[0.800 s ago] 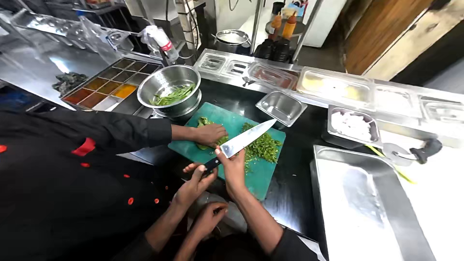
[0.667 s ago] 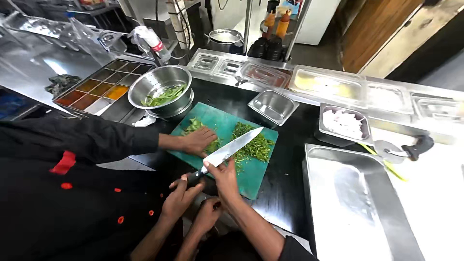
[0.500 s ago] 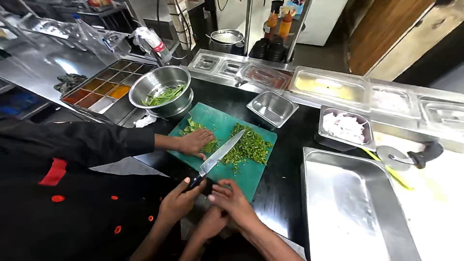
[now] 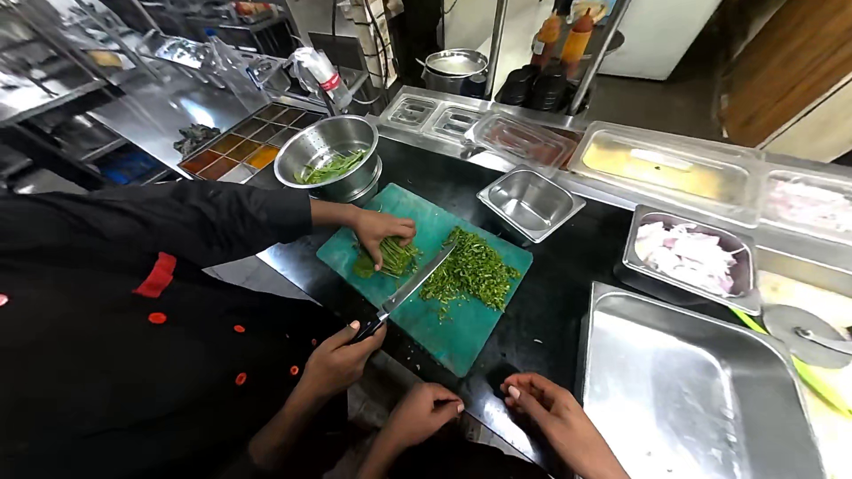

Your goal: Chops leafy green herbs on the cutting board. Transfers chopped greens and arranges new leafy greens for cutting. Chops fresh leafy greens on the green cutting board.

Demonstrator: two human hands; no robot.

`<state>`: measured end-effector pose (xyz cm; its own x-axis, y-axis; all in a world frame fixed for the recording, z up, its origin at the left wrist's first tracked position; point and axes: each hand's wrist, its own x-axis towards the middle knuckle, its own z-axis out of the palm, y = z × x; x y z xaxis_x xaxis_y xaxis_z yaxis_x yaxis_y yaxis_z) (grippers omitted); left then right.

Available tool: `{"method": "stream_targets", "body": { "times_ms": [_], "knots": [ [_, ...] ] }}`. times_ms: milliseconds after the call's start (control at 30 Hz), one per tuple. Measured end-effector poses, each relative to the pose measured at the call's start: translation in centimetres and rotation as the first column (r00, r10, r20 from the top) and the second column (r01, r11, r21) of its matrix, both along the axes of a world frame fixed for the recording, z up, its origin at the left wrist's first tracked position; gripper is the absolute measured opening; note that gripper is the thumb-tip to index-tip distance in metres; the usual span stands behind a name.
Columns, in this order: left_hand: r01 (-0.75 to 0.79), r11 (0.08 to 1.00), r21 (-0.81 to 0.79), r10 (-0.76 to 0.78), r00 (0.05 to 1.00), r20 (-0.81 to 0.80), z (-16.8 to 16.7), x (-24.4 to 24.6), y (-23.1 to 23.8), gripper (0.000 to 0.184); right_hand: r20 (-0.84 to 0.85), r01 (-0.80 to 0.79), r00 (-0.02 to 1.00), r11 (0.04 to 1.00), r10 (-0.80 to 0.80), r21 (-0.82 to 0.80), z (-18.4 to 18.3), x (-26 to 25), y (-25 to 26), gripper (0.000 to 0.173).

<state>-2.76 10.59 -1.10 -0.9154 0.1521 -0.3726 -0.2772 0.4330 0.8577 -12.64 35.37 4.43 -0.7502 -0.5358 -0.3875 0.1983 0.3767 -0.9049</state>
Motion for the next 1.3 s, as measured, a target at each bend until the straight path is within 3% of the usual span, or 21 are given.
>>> {"method": "stream_targets", "body": {
  "times_ms": [67, 367, 600, 833, 1000, 1133, 1300],
  "knots": [
    [-0.016, 1.0, -0.008, 0.016, 1.0, -0.023, 0.2, 0.1, -0.1, 0.033, -0.047, -0.06, 0.997, 0.994, 0.064, 0.087, -0.5, -0.3, 0.0, 0.028],
    [-0.138, 0.99, 0.036, 0.143, 0.97, -0.197, 0.2, -0.3, 0.6, 0.028, -0.005, -0.407, 0.912, 0.906, 0.41, 0.113, -0.6, -0.8, -2.0, 0.031],
    [-0.201, 0.97, 0.135, 0.241, 0.851, -0.466, -1.2, -1.0, 1.8, 0.022, -0.054, -0.565, 0.801, 0.781, 0.597, 0.266, 0.7, -2.4, -3.4, 0.036],
    [-0.25, 0.957, 0.146, 0.289, 0.797, -0.53, -3.1, -3.3, 3.0, 0.034, -0.142, -0.429, 0.834, 0.788, 0.534, 0.442, 0.7, -1.8, -0.6, 0.04],
    [-0.388, 0.92, 0.058, 0.376, 0.832, -0.408, -2.6, -4.2, 3.9, 0.039, -0.377, -0.303, 0.808, 0.867, 0.453, 0.395, -0.3, 1.0, 1.1, 0.032],
    [-0.448, 0.894, -0.012, 0.434, 0.872, -0.227, -1.5, -5.0, 4.0, 0.04, -0.697, -0.139, 0.632, 0.935, 0.338, 0.327, -2.2, 2.0, 1.6, 0.028],
    [-0.421, 0.906, -0.052, 0.406, 0.895, -0.184, -0.9, -5.3, 3.8, 0.041, -0.843, -0.014, 0.484, 0.966, 0.233, 0.259, -4.0, 1.6, 1.6, 0.036]
  ]
}}
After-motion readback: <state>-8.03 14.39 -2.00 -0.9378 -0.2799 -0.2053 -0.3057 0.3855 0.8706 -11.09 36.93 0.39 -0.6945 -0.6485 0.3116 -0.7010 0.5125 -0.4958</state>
